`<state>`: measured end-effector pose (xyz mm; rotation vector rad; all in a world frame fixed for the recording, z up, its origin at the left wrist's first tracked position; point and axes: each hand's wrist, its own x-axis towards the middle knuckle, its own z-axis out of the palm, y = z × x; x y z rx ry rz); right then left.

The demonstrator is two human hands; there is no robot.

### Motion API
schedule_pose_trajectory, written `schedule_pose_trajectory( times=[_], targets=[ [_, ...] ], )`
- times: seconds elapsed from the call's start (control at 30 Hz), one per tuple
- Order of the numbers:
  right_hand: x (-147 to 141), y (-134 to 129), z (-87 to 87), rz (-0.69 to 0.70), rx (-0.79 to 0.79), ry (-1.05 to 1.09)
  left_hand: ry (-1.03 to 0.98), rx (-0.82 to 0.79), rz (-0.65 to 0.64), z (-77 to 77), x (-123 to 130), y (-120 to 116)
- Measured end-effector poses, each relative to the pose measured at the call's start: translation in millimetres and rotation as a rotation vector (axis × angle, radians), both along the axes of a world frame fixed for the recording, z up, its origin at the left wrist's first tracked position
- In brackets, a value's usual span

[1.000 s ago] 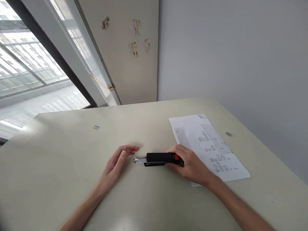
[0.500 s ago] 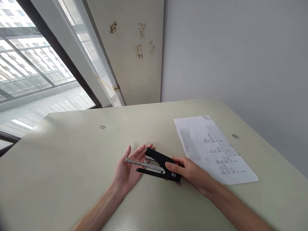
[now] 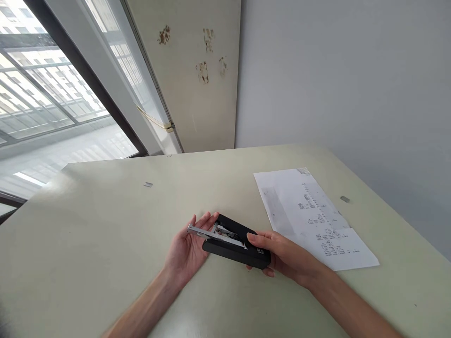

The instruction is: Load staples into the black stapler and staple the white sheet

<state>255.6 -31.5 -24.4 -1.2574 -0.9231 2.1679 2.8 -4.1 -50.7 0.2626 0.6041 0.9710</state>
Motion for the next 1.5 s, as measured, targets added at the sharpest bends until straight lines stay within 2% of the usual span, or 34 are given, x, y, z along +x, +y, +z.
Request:
schedule_pose_trajectory(
  times=[0.17, 0.3, 0.5, 0.63, 0.73, 0.87, 0.93, 1.03, 1.13, 1.3, 1.5],
  targets=[
    [-2, -2, 4.5, 0.036, 0.096, -0.078, 0.043, 0.003, -0.053, -2.8, 2, -2],
    [-3, -4, 5.8, -0.004, 0.219, -0.201, 0.053, 0.006, -0.138, 2.8, 2, -3],
    [-2, -2, 11.4, -0.015, 0.184, -0.131, 0.051, -0.057, -0.21, 5.6, 0, -6],
    [-2, -4, 14.3, -0.038, 0.218, -0.139, 0.034, -0.067, -0.191, 1.9, 1, -5],
    [-1, -5, 10.0, -0.16, 0.279, -0.163, -0.026, -0.014, -0.181, 0.6, 3, -5],
    [3, -4, 4.2, -0.358, 0.467, -0.27, -0.071, 0.003, -0.164, 2.3, 4, -4],
    [5, -3, 3.9, -0.41, 0.557, -0.395, -0.057, -0.01, -0.164, 4.5, 4, -5],
    [4, -3, 3.9, -0.466, 0.692, -0.69, -0.014, -0.021, -0.163, 7.0, 3, -6],
    [0, -4, -0.1, -0.449, 0.838, -0.888, 0.017, -0.011, -0.162, 6.5, 2, -7],
    [-4, -7, -13.1, -0.372, 1.048, -0.92, 0.019, 0.028, -0.171, 3.9, 4, -8],
    [-2, -5, -26.0, -0.272, 1.102, -0.91, 0.045, 0.058, -0.155, 5.4, 6, -10]
  ],
)
